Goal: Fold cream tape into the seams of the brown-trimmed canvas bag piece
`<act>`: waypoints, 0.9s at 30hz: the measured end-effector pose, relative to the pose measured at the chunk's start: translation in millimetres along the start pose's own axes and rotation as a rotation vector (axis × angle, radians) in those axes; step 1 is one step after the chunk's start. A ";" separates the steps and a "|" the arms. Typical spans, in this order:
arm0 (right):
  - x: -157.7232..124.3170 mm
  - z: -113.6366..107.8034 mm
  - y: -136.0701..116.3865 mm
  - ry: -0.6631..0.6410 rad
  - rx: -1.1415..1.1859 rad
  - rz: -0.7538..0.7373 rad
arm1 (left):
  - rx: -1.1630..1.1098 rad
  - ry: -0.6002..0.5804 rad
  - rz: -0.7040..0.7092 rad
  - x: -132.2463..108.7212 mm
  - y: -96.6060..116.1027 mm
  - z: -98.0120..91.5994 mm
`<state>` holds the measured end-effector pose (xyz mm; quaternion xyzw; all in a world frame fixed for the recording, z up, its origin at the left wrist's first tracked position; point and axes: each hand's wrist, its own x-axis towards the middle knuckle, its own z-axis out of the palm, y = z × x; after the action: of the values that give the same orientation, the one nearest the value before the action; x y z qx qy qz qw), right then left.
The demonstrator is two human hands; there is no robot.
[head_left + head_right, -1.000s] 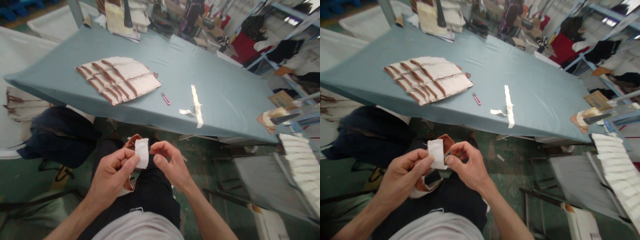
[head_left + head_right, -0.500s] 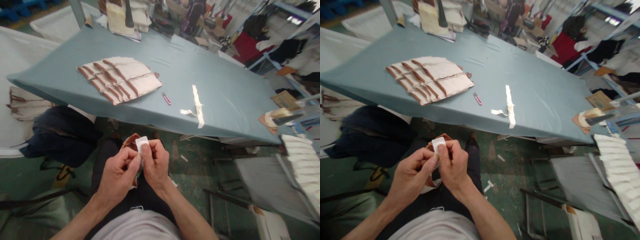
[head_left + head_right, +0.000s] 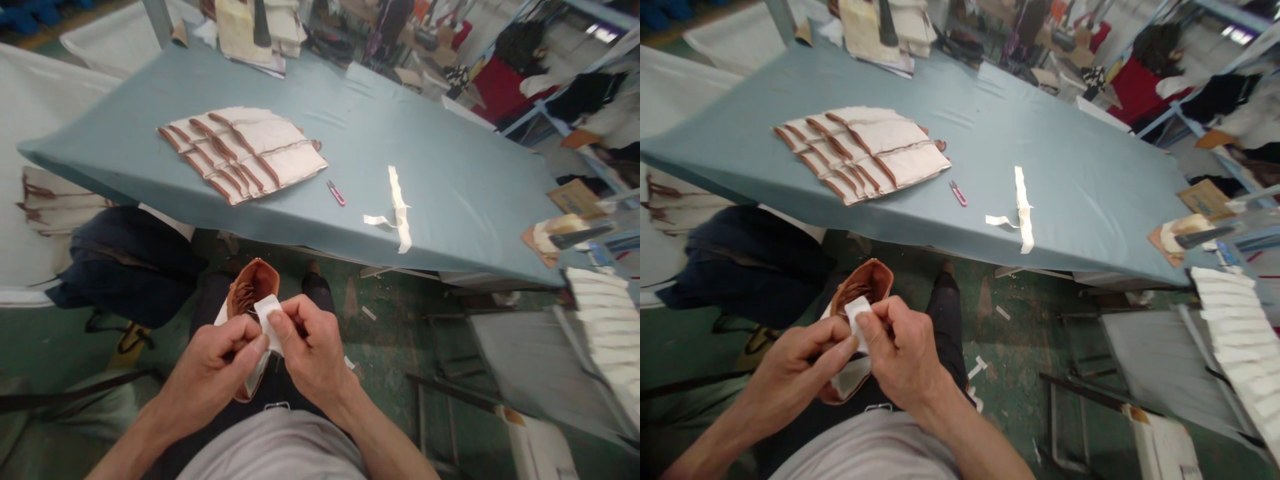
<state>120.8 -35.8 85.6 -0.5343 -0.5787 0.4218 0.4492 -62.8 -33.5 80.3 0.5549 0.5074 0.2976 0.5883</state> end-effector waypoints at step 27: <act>2.8 -18.4 12.3 -0.072 0.191 0.220 | -0.043 -0.061 0.080 20.5 10.9 24.2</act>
<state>141.5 -32.0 78.3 -0.5339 -0.4897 0.5405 0.4277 -31.7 -20.9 82.0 0.5708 0.4602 0.3145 0.6029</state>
